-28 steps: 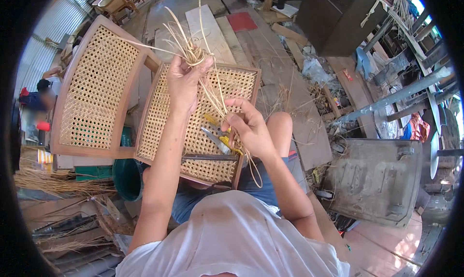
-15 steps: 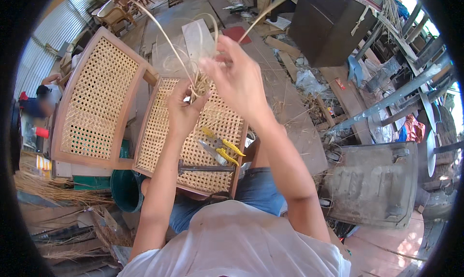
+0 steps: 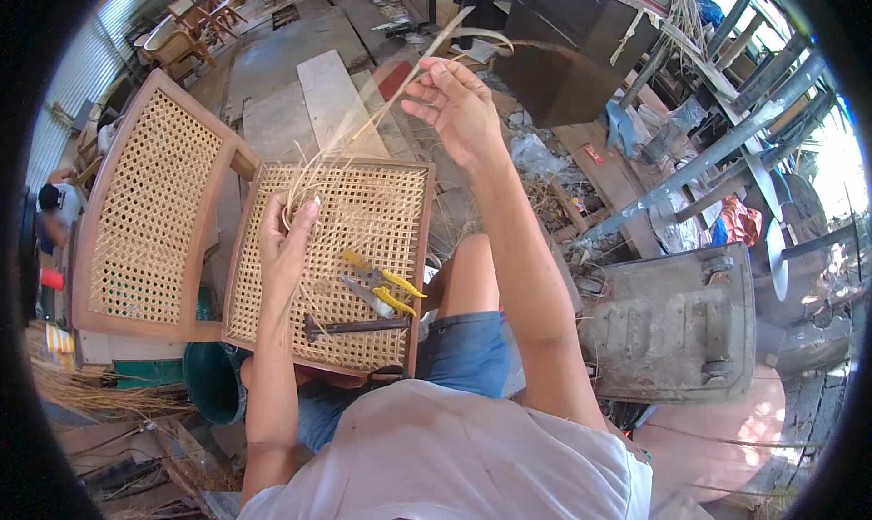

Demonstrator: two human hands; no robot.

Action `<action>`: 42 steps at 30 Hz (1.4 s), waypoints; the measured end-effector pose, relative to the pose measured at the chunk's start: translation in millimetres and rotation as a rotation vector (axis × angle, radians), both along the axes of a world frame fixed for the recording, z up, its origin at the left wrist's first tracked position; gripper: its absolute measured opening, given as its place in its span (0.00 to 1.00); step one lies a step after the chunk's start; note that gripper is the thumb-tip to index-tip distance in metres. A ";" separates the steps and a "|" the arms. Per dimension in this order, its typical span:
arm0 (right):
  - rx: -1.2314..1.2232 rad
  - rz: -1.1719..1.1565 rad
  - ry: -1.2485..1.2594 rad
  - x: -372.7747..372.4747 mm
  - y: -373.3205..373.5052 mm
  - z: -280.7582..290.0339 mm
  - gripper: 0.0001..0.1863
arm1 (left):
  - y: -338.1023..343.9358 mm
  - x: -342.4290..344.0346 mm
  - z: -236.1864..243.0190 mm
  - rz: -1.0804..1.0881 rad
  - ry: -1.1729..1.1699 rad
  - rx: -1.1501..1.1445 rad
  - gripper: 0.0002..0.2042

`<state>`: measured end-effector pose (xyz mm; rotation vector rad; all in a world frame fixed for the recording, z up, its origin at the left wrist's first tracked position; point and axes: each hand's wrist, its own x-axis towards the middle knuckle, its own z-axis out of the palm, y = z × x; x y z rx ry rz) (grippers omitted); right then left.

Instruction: Repairing the cane seat of a wooden chair by weaving and securing rattan strands.

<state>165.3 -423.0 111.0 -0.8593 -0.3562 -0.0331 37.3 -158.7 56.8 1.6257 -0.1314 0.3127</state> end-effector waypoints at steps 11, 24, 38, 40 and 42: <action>-0.068 -0.226 -0.005 15.5 -16.5 -6.3 0.12 | 29.4 -2.0 -1.3 -0.049 0.127 -0.044 0.17; -0.837 0.279 0.164 -79.6 21.4 -10.7 0.15 | 20.7 -10.2 -1.4 0.144 -0.013 0.162 0.19; -0.337 0.098 0.207 -93.9 79.3 -52.5 0.09 | 19.0 -25.1 6.4 -0.136 0.026 -0.078 0.35; -0.535 -0.026 0.161 -100.0 79.6 -51.9 0.09 | 18.4 -24.2 3.3 -0.141 0.036 -0.084 0.35; -0.730 -0.123 0.103 -108.1 81.9 -49.9 0.10 | 17.1 -23.5 1.2 -0.139 0.052 -0.095 0.35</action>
